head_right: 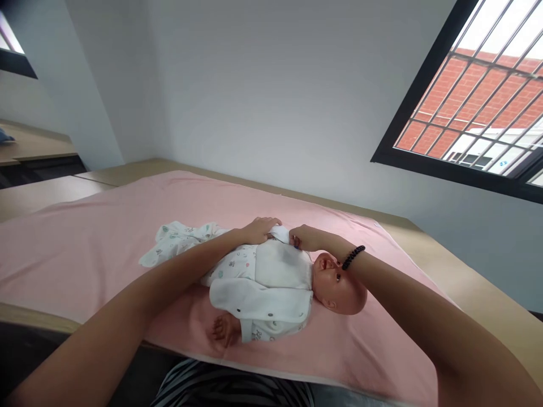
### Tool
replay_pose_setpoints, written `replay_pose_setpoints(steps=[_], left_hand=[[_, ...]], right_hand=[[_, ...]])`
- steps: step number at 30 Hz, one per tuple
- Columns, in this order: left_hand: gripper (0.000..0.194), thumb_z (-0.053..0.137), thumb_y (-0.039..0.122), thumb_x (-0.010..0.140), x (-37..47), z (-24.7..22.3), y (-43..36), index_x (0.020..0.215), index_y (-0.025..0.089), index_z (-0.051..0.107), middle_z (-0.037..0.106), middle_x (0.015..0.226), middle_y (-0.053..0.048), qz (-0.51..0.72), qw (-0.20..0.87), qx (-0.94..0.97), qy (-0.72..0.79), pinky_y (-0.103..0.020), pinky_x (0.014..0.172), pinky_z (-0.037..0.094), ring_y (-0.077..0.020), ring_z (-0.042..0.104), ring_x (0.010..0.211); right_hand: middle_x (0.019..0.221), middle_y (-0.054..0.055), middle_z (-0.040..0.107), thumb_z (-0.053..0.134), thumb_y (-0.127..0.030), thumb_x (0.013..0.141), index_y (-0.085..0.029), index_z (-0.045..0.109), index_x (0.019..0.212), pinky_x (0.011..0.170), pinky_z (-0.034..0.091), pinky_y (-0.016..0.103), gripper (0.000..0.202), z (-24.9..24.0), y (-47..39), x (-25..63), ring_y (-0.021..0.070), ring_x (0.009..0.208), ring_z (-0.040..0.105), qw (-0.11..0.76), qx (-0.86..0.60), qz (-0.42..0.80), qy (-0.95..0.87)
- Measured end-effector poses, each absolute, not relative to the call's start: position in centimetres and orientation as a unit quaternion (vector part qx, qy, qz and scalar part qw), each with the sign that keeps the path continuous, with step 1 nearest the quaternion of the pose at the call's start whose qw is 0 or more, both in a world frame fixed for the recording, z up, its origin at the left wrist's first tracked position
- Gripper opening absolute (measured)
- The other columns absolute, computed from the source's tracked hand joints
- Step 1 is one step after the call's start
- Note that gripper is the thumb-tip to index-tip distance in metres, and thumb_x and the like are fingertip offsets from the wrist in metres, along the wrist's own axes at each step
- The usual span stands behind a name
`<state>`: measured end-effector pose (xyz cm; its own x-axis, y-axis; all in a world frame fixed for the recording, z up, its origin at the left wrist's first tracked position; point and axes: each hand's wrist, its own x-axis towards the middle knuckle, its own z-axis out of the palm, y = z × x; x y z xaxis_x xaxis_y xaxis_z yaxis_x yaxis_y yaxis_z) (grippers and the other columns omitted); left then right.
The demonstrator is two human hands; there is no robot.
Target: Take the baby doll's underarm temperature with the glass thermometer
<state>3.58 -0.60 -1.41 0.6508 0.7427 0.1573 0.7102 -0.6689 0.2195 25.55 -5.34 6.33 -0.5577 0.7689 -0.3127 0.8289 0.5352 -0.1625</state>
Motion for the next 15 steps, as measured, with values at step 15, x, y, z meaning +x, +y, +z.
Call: replay_pose_setpoints(steps=[15], left_hand=[[0.048,0.045,0.060,0.091,-0.2,0.8,0.5,0.118,0.030,0.071,0.058,0.141,-0.003,0.059,0.285,0.897,0.334,-0.040,0.111,0.039,-0.0287,0.053,0.126]], right_hand=[[0.126,0.013,0.066,0.066,-0.056,0.083,-0.020,0.059,0.126,0.084,0.051,0.033,0.055,6.4,-3.2,27.4,0.0267,0.106,0.064,0.096,0.523,-0.170,0.830]])
